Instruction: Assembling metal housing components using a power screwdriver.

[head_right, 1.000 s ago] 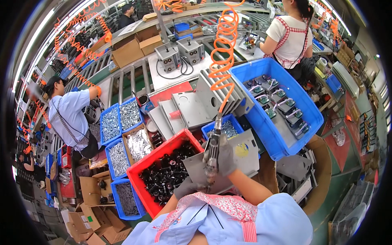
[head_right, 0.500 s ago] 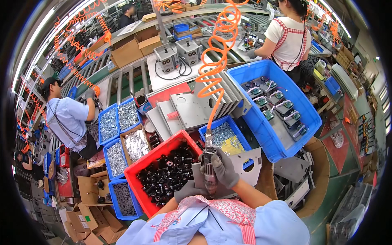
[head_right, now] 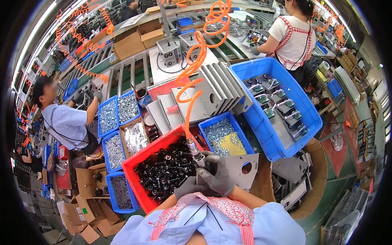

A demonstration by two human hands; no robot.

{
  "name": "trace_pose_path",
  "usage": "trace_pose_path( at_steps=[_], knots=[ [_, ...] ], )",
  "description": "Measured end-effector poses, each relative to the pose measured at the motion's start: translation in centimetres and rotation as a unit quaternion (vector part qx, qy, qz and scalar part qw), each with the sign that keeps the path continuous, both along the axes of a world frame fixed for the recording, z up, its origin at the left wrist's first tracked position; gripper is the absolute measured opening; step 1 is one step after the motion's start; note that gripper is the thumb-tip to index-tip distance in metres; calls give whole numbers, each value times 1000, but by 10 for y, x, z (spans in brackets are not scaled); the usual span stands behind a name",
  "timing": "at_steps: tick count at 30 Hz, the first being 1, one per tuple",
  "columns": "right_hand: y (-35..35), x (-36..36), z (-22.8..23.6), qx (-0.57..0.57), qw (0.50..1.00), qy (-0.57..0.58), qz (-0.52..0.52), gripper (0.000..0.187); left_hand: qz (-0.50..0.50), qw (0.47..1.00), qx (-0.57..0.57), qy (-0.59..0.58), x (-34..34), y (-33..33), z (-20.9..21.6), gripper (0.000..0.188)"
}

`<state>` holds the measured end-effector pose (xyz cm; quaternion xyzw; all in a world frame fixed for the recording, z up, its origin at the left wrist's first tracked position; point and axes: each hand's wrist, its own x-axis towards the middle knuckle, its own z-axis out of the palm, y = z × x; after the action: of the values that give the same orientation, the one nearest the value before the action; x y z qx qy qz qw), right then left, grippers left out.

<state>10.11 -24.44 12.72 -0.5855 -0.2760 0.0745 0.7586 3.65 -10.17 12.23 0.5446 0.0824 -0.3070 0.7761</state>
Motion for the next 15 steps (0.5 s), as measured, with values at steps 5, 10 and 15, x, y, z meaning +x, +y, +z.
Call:
trace_pose_path(
  at_steps=[5,10,15],
  knots=[
    [-6,2,-12,-32,999,4,-42,40,24,999,-22,35,0,-3,13,35],
    [-6,8,-16,-1,997,-44,-60,38,29,999,-18,37,4,-6,19,35],
    [-5,10,-4,61,998,-13,-20,27,36,998,-29,48,3,-6,17,33]
  ],
)
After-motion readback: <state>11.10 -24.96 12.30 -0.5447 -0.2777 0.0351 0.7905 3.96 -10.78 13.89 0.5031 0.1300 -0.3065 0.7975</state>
